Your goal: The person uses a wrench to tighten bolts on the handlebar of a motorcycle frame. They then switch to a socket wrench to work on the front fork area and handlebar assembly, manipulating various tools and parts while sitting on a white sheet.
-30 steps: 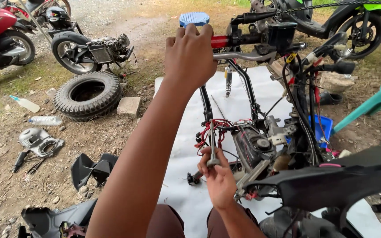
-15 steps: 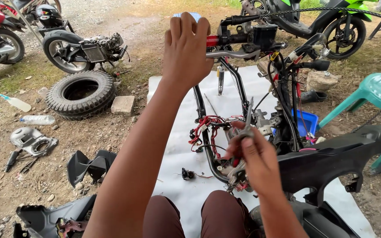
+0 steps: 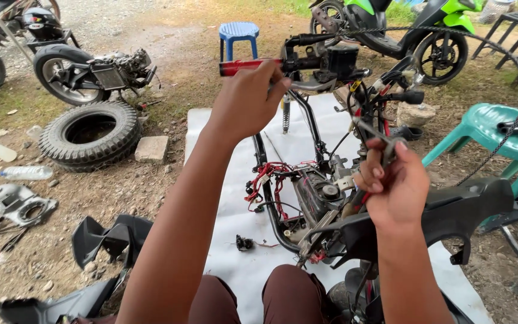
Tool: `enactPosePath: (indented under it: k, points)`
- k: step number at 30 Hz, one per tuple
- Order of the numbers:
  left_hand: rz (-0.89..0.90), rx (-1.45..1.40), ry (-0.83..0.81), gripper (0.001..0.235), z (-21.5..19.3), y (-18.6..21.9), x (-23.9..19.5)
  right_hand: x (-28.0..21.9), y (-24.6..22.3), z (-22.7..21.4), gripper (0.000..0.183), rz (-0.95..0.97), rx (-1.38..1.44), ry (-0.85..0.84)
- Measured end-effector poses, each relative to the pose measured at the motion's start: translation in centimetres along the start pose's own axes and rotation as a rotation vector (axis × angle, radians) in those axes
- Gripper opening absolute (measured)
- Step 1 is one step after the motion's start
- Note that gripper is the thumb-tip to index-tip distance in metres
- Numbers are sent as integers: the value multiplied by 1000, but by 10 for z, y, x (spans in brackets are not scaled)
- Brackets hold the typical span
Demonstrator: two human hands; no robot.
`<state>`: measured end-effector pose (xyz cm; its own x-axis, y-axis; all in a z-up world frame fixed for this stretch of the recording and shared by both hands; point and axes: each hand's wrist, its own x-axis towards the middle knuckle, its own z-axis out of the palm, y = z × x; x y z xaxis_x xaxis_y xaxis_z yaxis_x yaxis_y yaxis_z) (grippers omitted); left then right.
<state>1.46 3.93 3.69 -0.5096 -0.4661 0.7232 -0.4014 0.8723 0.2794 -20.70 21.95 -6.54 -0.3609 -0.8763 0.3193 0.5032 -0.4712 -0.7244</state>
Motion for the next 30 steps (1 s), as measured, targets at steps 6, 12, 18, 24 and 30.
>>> enactPosePath:
  k: [6, 12, 18, 24, 30]
  points:
    - [-11, -39, 38, 31, 7, -17, 13, -1, 11, -13, 29, -13, 92, 57]
    - [8, 66, 129, 37, 0, -14, 11, -5, 21, -16, 31, -30, 92, 54]
    - [-45, -38, 10, 36, -7, -15, 18, -3, 27, -9, 38, -142, -30, -35]
    - [-177, -103, -173, 26, -22, -13, 30, 16, 34, 30, 49, -268, -295, -68]
    - [-421, -186, -355, 21, -43, -4, 55, 53, 11, 85, 37, -309, -425, 41]
